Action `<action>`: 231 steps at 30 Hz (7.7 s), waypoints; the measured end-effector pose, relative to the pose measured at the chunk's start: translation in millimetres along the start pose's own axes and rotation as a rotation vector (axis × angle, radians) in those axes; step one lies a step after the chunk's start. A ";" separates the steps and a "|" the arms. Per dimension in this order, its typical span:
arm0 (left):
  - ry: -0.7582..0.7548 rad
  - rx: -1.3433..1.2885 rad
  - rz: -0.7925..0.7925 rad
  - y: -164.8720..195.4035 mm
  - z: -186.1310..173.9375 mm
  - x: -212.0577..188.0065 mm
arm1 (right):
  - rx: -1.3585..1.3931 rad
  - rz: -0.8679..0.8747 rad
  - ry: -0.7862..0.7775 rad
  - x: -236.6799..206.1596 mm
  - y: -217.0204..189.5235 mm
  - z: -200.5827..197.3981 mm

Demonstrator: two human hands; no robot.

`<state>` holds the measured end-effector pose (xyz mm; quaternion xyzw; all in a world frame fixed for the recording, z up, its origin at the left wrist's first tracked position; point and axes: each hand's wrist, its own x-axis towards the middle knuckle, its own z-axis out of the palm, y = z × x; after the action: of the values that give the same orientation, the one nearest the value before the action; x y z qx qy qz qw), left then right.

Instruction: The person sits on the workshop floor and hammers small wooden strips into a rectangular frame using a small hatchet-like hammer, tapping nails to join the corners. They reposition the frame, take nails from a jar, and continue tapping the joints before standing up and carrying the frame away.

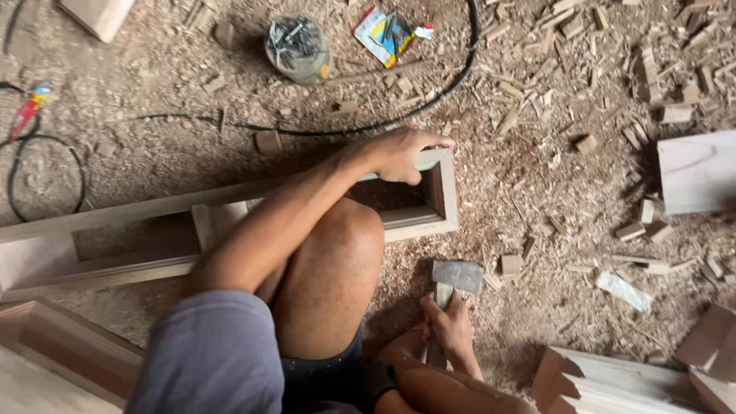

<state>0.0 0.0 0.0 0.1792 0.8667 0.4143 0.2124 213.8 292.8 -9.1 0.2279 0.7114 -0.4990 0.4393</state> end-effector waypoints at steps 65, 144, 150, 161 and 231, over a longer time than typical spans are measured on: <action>0.005 -0.283 -0.346 55.1 33.7 89.8 | -0.202 -0.084 0.065 45.6 65.0 -80.6; -0.421 -0.375 -0.047 -8.0 27.2 45.5 | -0.159 -0.364 0.242 33.1 -77.1 -109.5; -0.323 -0.250 -0.025 -15.6 20.7 36.4 | -0.428 -0.837 0.257 8.7 -148.1 -96.3; -0.277 -0.169 -0.139 -27.0 23.0 29.6 | -1.294 -0.832 0.421 54.2 -190.2 -60.8; -0.181 -0.082 -0.260 -0.4 11.4 9.9 | -0.720 -1.206 0.438 25.0 -172.5 -80.3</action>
<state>-2.5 11.9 -9.0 0.0933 0.8423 0.4005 0.3483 37.6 294.3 66.9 -0.2670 0.9043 -0.3327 -0.0161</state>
